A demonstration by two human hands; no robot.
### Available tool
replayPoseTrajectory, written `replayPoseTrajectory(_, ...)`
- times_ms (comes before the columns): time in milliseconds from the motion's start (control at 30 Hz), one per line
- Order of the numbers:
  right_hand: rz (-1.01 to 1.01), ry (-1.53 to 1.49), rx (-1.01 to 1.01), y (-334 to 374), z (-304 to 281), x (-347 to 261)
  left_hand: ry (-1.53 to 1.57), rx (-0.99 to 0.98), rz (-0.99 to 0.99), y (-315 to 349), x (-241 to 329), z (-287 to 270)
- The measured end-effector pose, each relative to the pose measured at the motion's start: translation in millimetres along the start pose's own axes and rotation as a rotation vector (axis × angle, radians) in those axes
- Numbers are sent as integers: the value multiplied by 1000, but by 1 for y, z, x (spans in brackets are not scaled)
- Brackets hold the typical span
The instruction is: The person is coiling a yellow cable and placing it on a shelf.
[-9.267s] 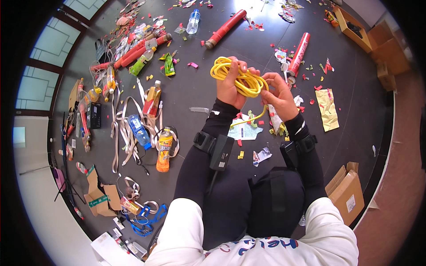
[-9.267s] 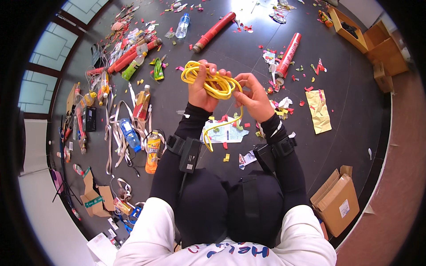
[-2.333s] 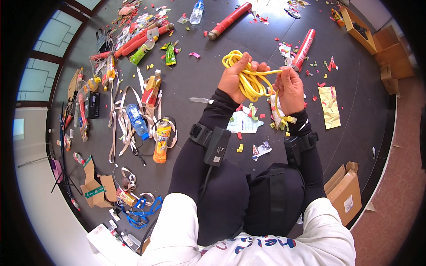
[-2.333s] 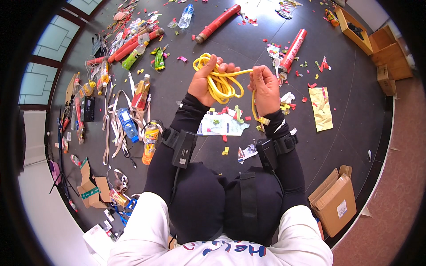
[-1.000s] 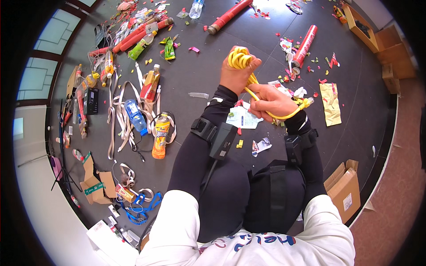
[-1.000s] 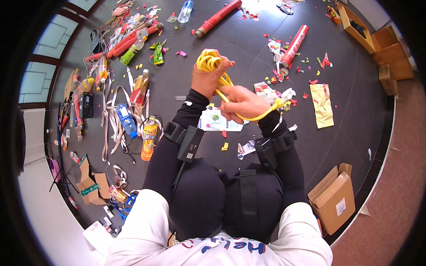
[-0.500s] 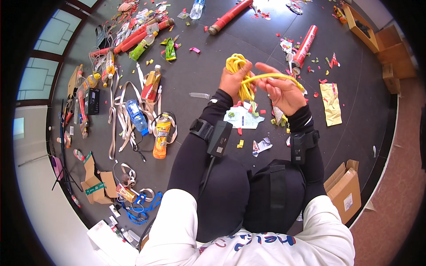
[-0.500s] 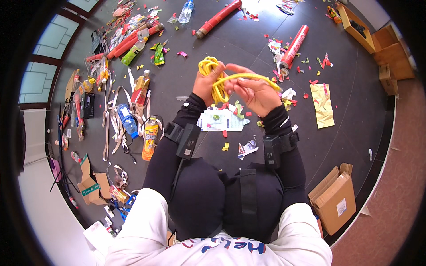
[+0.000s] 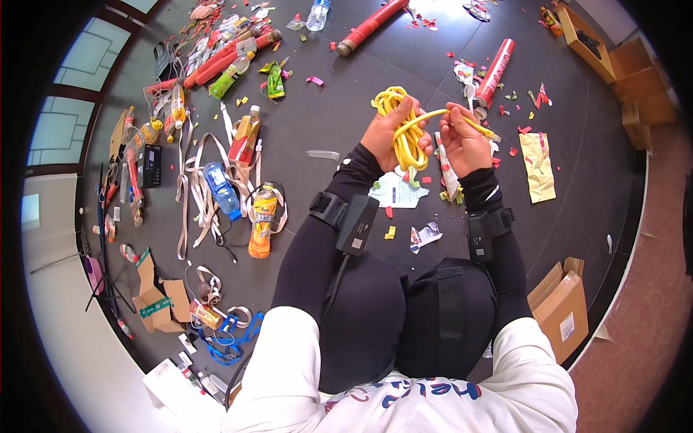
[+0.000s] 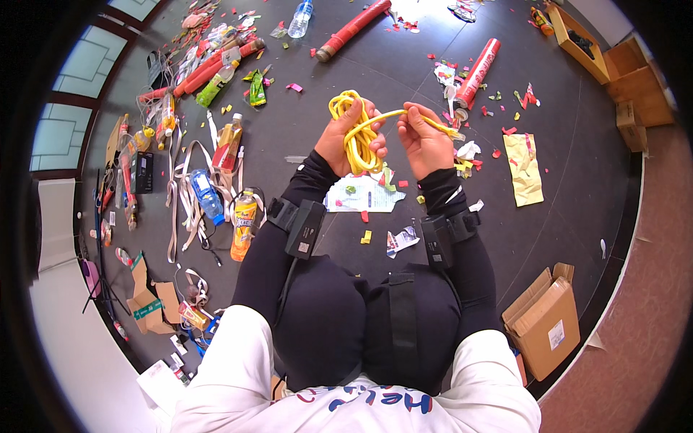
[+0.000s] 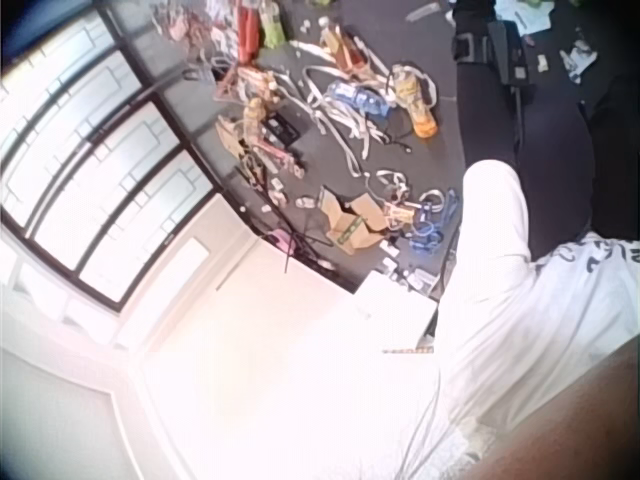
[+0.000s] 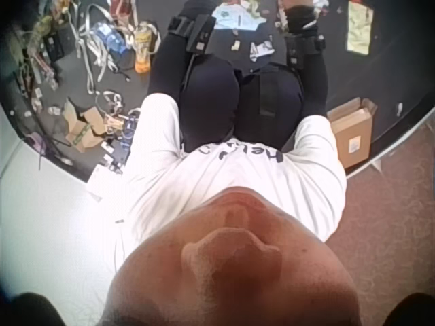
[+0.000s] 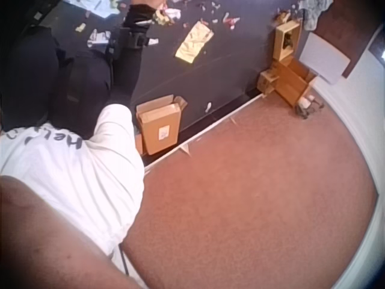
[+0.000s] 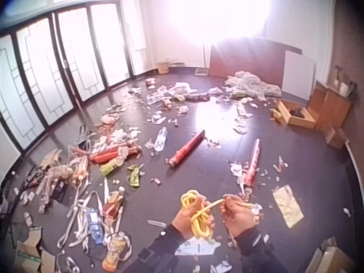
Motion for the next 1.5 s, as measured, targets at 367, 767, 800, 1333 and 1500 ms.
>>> replayPoseTrajectory(367, -19, 244, 172, -2, -11, 18, 160, -31, 150, -2, 14, -1)
replayPoseTrajectory(767, -454, 1137, -117, 8, 42, 3, 221, 323, 435, 2, 33, -44)
replayPoseTrajectory(800, -452, 1139, -116, 9, 41, 1, 224, 323, 433, 3, 35, -45)
replayPoseTrajectory(1333, 91, 888, -418, 17, 59, 50, -267, 570, 713, 23, 67, -52)
replayPoseTrajectory(1500, -546, 1362, -425, 33, 91, 8, -327, 654, 739, 26, 69, -57)
Point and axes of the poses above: each hand's wrist, its own y-axis away from the middle knuckle, its own z-axis out of the palm, x = y × z, the point moved 10 cm from there along -y, towards the middle knuckle, and after that the axes turned 7 degrees about y, right-handed, at the moved point
